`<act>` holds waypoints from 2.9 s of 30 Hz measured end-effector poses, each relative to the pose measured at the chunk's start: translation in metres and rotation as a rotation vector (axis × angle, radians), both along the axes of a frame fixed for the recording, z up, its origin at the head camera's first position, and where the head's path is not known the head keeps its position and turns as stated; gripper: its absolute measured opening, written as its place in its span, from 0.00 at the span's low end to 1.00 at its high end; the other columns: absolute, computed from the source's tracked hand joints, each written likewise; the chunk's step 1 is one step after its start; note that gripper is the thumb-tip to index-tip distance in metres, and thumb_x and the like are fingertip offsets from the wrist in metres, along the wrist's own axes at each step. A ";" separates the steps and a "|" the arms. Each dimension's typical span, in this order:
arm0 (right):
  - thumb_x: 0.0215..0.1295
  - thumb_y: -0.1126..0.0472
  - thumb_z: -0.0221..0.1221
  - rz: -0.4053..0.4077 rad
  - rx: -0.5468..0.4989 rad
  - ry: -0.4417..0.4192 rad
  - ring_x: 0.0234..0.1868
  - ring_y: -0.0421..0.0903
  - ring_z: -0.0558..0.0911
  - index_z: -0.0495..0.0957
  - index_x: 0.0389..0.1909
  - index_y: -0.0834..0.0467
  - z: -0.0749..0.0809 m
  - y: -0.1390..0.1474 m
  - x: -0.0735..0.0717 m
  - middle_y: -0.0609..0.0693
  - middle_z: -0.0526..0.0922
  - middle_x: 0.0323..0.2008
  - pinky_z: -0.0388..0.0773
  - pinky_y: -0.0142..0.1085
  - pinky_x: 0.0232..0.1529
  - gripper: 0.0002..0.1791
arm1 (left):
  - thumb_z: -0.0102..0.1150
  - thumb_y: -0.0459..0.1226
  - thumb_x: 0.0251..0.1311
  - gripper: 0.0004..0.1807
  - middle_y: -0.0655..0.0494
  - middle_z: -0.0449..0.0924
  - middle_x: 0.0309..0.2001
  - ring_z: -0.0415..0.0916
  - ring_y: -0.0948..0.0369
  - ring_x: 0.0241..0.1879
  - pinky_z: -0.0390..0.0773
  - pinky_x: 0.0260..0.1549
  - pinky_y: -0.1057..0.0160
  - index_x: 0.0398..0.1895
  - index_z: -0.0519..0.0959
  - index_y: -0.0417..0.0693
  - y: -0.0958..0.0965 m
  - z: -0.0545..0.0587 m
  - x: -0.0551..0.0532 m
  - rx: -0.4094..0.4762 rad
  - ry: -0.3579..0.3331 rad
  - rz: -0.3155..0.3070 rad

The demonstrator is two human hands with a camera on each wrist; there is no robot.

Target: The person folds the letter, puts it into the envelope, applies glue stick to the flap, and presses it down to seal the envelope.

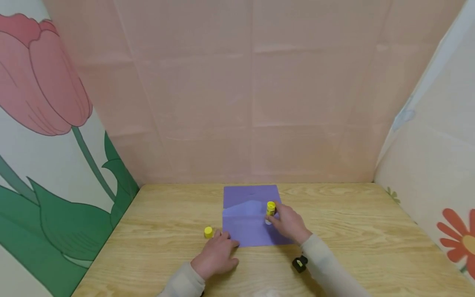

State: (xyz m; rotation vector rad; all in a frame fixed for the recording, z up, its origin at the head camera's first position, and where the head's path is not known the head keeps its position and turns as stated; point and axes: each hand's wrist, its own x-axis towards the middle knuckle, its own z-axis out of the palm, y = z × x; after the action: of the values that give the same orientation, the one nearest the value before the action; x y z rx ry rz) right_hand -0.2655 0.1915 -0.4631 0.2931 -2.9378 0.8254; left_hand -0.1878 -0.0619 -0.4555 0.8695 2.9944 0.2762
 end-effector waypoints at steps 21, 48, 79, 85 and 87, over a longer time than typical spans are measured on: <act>0.66 0.55 0.65 -0.086 0.017 -0.021 0.30 0.46 0.77 0.74 0.42 0.59 0.002 0.033 0.001 0.53 0.83 0.37 0.75 0.41 0.28 0.14 | 0.69 0.43 0.50 0.23 0.53 0.78 0.43 0.67 0.56 0.41 0.71 0.34 0.63 0.52 0.85 0.51 0.000 -0.001 0.002 -0.008 0.022 0.009; 0.54 0.59 0.70 -0.178 -0.263 0.243 0.21 0.43 0.73 0.72 0.25 0.55 0.003 0.054 0.010 0.50 0.79 0.22 0.67 0.33 0.21 0.14 | 0.66 0.41 0.57 0.12 0.58 0.76 0.37 0.66 0.60 0.38 0.71 0.37 0.63 0.42 0.81 0.47 -0.012 0.000 -0.012 0.191 0.040 -0.035; 0.51 0.63 0.75 0.008 -0.310 0.162 0.25 0.40 0.73 0.81 0.41 0.54 0.003 0.009 0.032 0.44 0.85 0.32 0.70 0.31 0.25 0.17 | 0.67 0.32 0.55 0.12 0.51 0.79 0.35 0.73 0.59 0.32 0.75 0.28 0.61 0.44 0.84 0.40 -0.058 -0.003 -0.040 0.259 0.004 0.255; 0.52 0.64 0.75 0.100 -0.308 0.193 0.26 0.39 0.73 0.81 0.40 0.53 0.006 -0.006 0.037 0.42 0.85 0.32 0.70 0.30 0.27 0.15 | 0.67 0.37 0.60 0.11 0.52 0.84 0.37 0.79 0.57 0.36 0.79 0.34 0.57 0.44 0.83 0.42 -0.053 0.003 -0.044 0.401 -0.038 0.223; 0.52 0.64 0.75 0.138 -0.309 0.209 0.26 0.39 0.74 0.81 0.39 0.53 0.006 -0.011 0.039 0.42 0.86 0.32 0.70 0.30 0.27 0.15 | 0.65 0.37 0.61 0.11 0.53 0.84 0.37 0.80 0.58 0.36 0.79 0.34 0.58 0.45 0.83 0.42 -0.050 0.005 -0.044 0.467 -0.070 0.199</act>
State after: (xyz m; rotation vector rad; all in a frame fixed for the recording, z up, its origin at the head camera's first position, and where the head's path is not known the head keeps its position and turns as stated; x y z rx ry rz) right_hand -0.2261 0.1803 -0.4574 0.5268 -2.5732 1.1704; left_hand -0.2316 -0.1121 -0.4503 0.5556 2.9940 1.0168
